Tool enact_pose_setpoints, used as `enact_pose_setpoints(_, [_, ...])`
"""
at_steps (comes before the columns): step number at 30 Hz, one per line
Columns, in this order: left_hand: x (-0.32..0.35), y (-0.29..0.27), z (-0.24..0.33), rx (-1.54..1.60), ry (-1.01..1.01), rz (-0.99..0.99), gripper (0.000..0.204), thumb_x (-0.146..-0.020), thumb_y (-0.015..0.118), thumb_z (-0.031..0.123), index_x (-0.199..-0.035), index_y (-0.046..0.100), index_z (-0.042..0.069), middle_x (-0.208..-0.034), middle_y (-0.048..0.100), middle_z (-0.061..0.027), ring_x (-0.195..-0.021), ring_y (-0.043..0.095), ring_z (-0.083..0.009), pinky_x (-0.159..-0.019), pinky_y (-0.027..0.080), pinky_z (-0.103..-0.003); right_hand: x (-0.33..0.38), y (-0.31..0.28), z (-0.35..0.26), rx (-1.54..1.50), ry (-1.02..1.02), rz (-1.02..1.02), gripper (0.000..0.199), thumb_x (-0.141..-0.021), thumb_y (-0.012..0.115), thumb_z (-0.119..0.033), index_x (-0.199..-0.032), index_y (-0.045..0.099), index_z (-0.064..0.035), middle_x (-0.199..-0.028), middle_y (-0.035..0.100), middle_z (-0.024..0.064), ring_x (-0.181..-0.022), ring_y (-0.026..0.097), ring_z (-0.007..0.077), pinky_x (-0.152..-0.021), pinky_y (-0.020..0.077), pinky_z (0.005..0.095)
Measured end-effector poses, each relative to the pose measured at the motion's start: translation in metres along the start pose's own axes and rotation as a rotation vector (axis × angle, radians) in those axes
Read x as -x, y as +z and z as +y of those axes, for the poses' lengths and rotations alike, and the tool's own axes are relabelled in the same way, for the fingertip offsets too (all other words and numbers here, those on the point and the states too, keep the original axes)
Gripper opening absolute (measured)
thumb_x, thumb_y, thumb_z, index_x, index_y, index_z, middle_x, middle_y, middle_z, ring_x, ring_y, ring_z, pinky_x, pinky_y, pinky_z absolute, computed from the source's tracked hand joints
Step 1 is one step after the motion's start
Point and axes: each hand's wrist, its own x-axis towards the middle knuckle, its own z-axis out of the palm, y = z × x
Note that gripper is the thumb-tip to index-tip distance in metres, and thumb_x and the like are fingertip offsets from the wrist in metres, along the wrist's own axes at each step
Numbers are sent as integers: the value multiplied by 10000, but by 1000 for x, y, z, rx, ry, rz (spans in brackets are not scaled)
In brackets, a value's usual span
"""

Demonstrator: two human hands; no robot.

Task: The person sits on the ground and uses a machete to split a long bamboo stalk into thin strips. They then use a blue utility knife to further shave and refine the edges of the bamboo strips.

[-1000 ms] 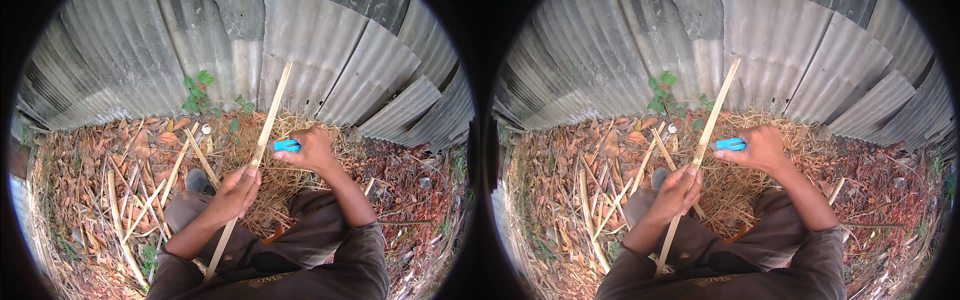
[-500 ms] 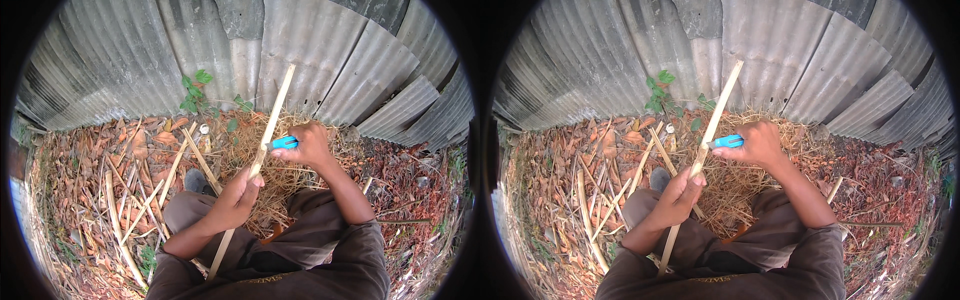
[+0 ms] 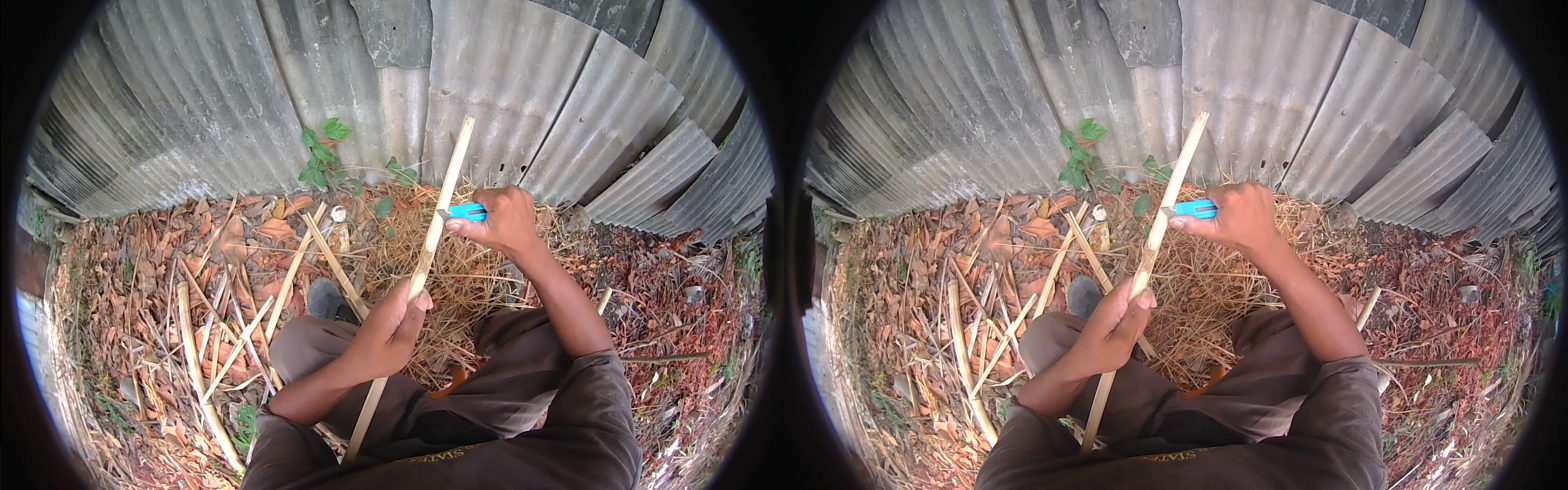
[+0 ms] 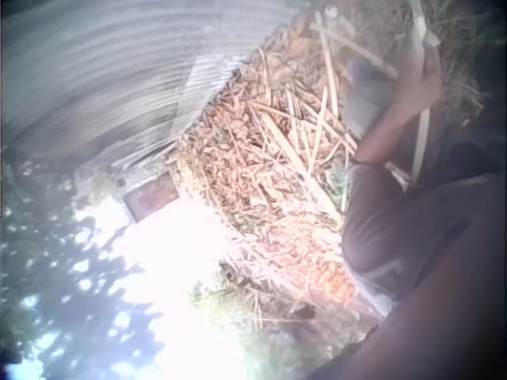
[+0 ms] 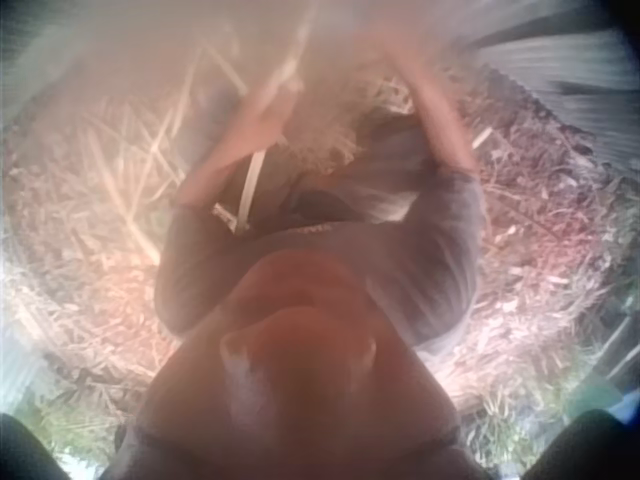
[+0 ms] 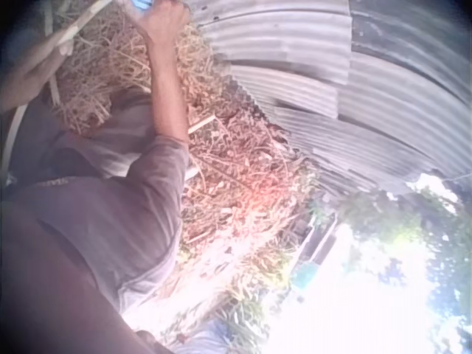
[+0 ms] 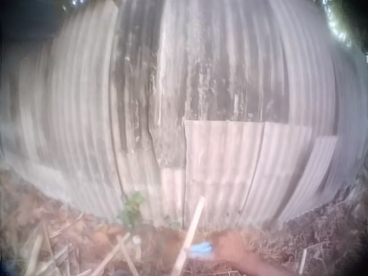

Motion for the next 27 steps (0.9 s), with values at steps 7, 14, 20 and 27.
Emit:
enact_pose_setpoints(7, [9, 9, 8, 97, -72, -128, 165, -1021, 389, 219, -996, 441, 64, -638, 351, 68, -539, 300, -7, -484, 265, -192, -21, -7, 54, 81, 301, 40, 741, -703, 539, -778, -569, 638, -56, -471, 537, 137, -502, 587, 327, -504, 459, 432])
enact_pose_setpoints(14, [16, 13, -6, 141, -59, -222, 195, -1021, 394, 242, -1014, 471, 63, -639, 357, 70, -539, 292, -8, -481, 253, -190, -1, -18, 149, 44, 819, 96, 791, -807, 438, -744, -583, 620, -7, -534, 558, 182, -600, 607, 331, -604, 457, 440])
enact_pose_setpoints(20, [-6, -4, -3, 223, -113, -51, 268, -1024, 383, 309, -1010, 478, 59, -568, 353, 58, -467, 297, -19, -423, 250, -185, 12, -36, 29, -130, 240, -82, 741, -746, 521, -758, -552, 617, -50, -432, 493, 84, -429, 535, 277, -472, 431, 399])
enact_pose_setpoints(27, [-6, 2, 17, 296, -164, -88, 302, -1028, 353, 339, -970, 457, 61, -540, 341, 48, -424, 285, -26, -390, 252, -181, 6, -33, 10, -15, 114, -76, 703, -692, 580, -769, -541, 631, -85, -413, 492, 73, -396, 540, 272, -428, 432, 381])
